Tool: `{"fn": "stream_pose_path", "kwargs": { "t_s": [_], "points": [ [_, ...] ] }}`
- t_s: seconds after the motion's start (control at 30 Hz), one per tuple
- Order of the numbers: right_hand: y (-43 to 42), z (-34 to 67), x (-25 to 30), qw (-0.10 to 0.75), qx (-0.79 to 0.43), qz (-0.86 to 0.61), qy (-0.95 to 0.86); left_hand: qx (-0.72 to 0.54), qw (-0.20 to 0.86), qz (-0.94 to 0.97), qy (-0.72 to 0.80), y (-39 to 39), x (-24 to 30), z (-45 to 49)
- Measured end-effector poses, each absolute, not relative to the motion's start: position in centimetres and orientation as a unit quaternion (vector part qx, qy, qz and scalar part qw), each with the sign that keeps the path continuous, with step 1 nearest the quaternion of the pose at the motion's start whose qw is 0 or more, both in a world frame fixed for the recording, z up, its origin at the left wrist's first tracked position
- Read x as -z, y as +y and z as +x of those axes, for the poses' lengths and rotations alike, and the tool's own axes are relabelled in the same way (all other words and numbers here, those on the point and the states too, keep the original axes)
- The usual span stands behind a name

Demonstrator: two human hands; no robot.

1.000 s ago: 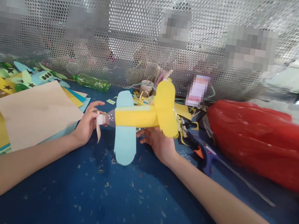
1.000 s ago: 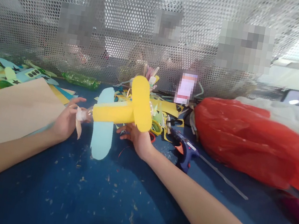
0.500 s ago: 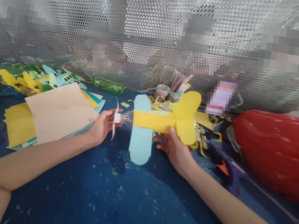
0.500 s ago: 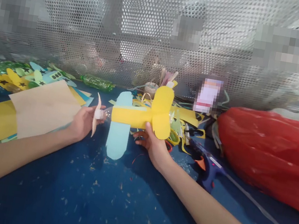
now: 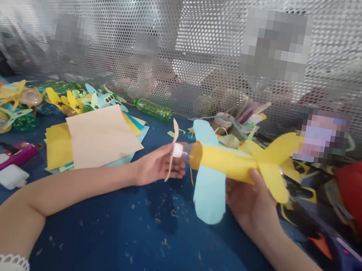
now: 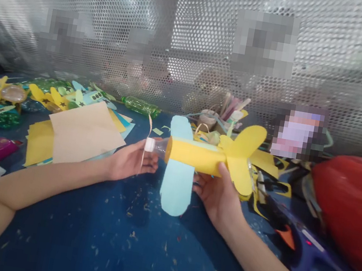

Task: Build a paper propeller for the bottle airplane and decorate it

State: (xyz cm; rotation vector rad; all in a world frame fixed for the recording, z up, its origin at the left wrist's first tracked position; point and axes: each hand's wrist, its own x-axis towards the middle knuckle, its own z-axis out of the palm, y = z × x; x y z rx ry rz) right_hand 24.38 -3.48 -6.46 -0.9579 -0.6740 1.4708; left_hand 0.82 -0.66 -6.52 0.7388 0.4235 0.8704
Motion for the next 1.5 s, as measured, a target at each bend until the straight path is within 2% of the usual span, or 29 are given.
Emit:
{"fn": "stream_pose_path", "kwargs": {
  "t_s": [0.4, 0.73, 1.0, 1.5],
  "points": [
    [-3.9, 23.1, 5.4, 0.638, -0.548, -0.449, -0.301, -0.414, 0.816, 0.364, 0.174, -1.8, 5.2, 0.9],
    [-3.7, 23.1, 5.9, 0.649, -0.55, -0.421, -0.315, -0.418, 0.799, 0.404, 0.153, -2.4, 4.7, 0.9],
    [-3.4, 24.8, 7.4, 0.604, -0.596, -0.396, -0.351, -0.433, 0.778, 0.424, 0.162, -1.5, 5.1, 0.8],
    [-3.3, 24.7, 7.2, 0.589, -0.597, -0.413, -0.356, -0.413, 0.783, 0.422, 0.196, -1.7, 5.0, 0.7]
  ]
}}
